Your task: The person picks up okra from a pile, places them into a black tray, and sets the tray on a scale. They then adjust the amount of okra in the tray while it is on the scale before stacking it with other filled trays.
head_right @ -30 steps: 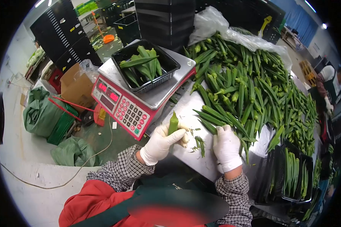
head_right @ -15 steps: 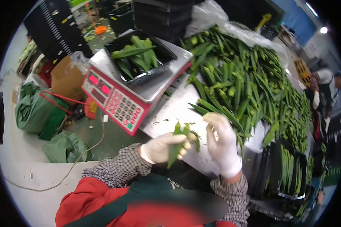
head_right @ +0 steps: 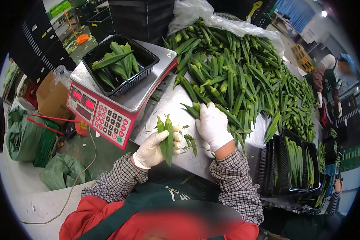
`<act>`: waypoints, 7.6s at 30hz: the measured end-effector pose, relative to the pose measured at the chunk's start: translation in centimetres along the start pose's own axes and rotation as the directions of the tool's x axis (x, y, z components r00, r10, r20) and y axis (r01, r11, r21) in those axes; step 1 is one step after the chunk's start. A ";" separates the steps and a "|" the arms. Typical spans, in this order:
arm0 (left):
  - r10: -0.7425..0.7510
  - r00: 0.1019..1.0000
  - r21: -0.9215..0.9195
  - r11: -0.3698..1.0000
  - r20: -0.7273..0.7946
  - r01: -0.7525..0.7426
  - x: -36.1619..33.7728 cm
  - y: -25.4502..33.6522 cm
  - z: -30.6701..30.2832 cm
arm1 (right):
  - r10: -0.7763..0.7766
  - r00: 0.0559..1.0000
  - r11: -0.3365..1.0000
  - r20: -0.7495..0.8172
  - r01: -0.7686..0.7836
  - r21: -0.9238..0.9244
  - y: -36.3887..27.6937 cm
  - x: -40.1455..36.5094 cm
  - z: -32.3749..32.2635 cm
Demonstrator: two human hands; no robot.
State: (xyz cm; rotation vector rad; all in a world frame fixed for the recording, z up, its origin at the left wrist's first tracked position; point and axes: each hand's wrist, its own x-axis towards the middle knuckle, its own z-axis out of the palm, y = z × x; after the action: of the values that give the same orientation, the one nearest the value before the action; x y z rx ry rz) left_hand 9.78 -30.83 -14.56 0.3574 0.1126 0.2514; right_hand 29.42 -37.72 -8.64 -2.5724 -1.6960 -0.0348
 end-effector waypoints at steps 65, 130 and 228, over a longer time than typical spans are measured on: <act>0.293 0.742 0.733 -0.572 0.603 -0.369 -2.9 24.1 8.0 | -0.208 0.948 0.453 -0.241 0.312 0.835 -14.2 15.6 -11.2; -0.335 0.677 -0.284 -0.940 0.655 -0.189 3.8 22.3 16.0 | -0.172 0.984 -0.387 -0.052 -0.019 0.922 -7.9 6.1 -11.5; 0.314 0.712 0.326 -0.937 0.629 0.125 -5.3 22.6 14.7 | -0.175 0.874 0.970 -0.453 0.233 0.073 -2.3 28.1 -8.1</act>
State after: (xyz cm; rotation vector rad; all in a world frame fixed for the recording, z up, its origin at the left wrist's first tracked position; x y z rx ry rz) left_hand 1.86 -16.64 7.56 3.0643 0.5801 1.1233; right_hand 38.50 -11.58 1.02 -2.0723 -1.7095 -0.4724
